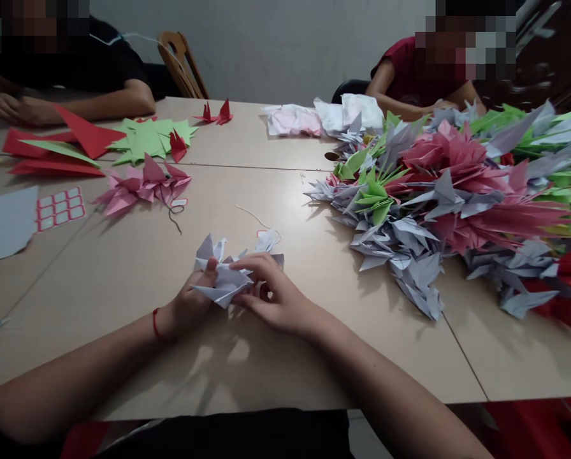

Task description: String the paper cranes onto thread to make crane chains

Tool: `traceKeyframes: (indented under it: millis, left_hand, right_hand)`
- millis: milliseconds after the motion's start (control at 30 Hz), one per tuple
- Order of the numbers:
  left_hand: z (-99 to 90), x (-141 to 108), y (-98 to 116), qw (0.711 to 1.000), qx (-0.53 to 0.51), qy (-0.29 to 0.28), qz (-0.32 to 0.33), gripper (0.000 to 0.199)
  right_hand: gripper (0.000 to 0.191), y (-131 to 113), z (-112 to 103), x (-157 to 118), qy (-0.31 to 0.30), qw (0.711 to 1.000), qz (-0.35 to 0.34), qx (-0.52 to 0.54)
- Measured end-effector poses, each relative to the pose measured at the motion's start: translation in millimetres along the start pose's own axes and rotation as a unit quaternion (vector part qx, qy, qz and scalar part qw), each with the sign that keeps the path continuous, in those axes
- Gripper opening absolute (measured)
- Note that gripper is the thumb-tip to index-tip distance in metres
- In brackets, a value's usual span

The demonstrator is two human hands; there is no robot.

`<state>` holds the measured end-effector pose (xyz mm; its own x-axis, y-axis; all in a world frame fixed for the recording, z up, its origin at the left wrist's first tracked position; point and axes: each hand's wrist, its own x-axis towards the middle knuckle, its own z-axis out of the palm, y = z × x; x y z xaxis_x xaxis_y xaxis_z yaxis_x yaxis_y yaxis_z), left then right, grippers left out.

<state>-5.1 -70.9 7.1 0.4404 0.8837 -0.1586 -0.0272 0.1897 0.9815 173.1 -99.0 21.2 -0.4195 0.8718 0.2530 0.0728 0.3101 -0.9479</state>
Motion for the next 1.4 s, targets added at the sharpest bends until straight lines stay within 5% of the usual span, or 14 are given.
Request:
traceKeyframes:
  millis: [133, 300, 433, 700, 833, 1000, 1200, 1400]
  left_hand:
    - [-0.1, 1.8, -2.1, 1.0, -0.013, 0.0, 0.006, 0.064]
    - [0.5, 0.2, -1.7, 0.993, 0.006, -0.099, 0.063, 0.078]
    - [2.2, -1.6, 3.5, 0.98, 0.155, -0.053, 0.117, 0.047]
    - [5.3, -2.3, 3.0, 0.944, 0.275, -0.064, 0.172, 0.043]
    - [6.5, -3.5, 2.1, 0.958, 0.235, -0.032, 0.161, 0.044]
    - [5.0, -4.3, 3.9, 0.975, 0.148, 0.052, 0.156, 0.023]
    - [8.9, -8.3, 7.8, 0.971, 0.108, 0.081, 0.199, 0.022]
    - [6.5, -7.4, 5.6, 0.984, -0.001, 0.107, 0.14, 0.028]
  right_hand:
    - [0.025, 4.7, 6.3, -0.2, 0.028, 0.999, -0.002, 0.016]
    - [0.022, 11.4, 12.5, 1.5, 0.099, 0.981, 0.064, 0.151]
    - [0.03, 10.8, 12.0, 3.2, 0.149, 0.973, 0.049, 0.169]
    - [0.024, 6.6, 3.9, 4.6, 0.096, 0.988, 0.105, 0.057]
    - [0.03, 5.3, 5.8, 3.2, 0.115, 0.989, 0.085, -0.034]
    - [0.027, 4.9, 7.3, 1.6, 0.065, 0.992, 0.027, -0.101]
    - [0.023, -1.4, 5.0, 0.9, 0.045, 0.995, 0.008, -0.091]
    - [0.024, -0.3, 5.4, 0.0, 0.107, 0.993, 0.012, -0.055]
